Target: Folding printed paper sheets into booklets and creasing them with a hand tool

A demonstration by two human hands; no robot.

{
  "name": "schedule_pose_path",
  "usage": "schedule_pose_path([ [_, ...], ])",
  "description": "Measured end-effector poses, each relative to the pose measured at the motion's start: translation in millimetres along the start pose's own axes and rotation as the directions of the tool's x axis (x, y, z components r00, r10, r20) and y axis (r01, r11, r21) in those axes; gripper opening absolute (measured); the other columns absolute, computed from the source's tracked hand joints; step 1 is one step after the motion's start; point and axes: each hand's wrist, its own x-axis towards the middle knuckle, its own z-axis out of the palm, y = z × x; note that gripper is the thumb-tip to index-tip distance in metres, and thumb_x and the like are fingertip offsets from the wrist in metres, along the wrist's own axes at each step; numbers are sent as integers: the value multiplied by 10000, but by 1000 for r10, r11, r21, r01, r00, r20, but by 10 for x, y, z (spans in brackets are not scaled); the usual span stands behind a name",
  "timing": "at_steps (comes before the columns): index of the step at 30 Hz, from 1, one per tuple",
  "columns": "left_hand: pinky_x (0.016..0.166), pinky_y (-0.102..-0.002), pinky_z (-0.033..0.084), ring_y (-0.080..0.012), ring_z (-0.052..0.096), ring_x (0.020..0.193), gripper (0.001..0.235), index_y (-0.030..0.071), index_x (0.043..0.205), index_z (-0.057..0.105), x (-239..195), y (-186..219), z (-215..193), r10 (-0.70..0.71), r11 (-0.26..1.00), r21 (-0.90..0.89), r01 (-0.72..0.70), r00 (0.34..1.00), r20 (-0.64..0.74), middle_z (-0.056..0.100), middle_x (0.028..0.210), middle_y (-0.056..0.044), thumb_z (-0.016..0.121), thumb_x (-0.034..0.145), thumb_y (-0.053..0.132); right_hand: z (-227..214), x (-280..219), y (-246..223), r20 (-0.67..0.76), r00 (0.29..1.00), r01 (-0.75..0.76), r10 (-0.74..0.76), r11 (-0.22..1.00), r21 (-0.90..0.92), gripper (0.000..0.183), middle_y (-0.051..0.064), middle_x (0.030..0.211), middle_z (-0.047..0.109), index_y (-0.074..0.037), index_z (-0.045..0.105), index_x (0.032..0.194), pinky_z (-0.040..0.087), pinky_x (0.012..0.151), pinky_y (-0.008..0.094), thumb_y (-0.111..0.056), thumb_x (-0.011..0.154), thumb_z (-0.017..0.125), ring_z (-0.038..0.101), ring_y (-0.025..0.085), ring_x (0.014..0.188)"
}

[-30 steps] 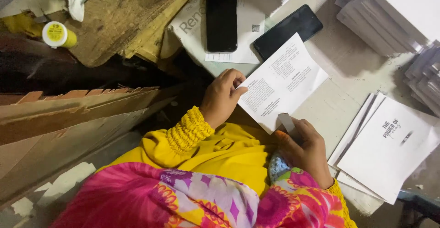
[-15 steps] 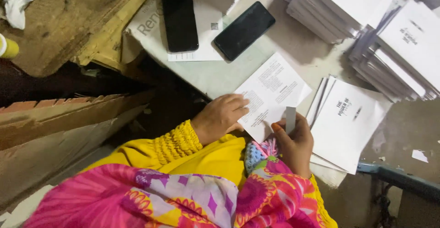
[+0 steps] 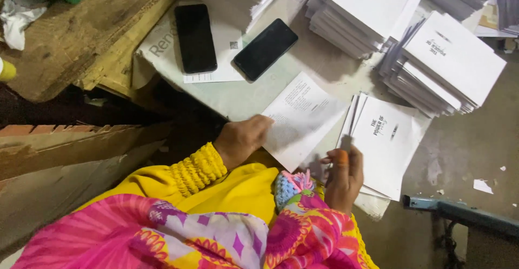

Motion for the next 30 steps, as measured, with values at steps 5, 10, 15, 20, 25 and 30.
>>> schedule_pose_path([
  [5,661,-340,512,-186,636,755,158,58,924,546,-158,-173,415,-612,665,-642,381,771,-176,637,765,-81,565,959,210,148,115,-420,-46,985,164,-166,986,-43,191,103,835,565,-42,572,1109,387,492,202,-186,985,548,536,150,671],
  [10,824,-425,523,-326,653,999,470,-7,1035,544,27,241,-81,-796,532,-679,506,571,-199,647,962,-201,835,723,191,532,344,-282,570,731,665,-375,580,-470,370,59,963,645,-180,732,1108,525,692,361,-27,776,671,606,270,851],
  [15,799,-441,543,-358,660,1006,554,35,1047,532,-19,164,-112,-855,488,-550,677,498,-145,664,986,-186,873,670,257,760,367,-310,741,664,678,-96,497,-542,396,61,867,574,-244,643,1253,534,661,413,-292,867,566,594,291,818],
  [20,705,-418,574,-358,693,881,530,24,1077,509,-74,92,-88,-866,465,-536,705,488,-110,670,926,-193,844,711,210,808,679,-135,669,743,625,-12,372,-687,461,102,881,591,-261,583,1343,550,699,461,-351,891,576,603,324,850],
  [25,624,-384,566,-309,709,798,472,76,994,520,-173,-42,90,-848,504,-487,713,515,-124,679,837,-137,844,720,281,819,1070,-217,549,820,570,-159,318,-758,442,90,816,571,-281,616,1327,534,669,422,-482,936,571,597,271,786],
  [30,614,-392,563,-311,701,780,449,79,966,525,-172,-82,93,-831,542,-433,720,536,-148,685,819,-127,840,739,305,805,673,74,611,768,640,-190,268,-721,502,103,778,587,-237,626,1311,540,636,436,-481,872,628,603,290,739],
])
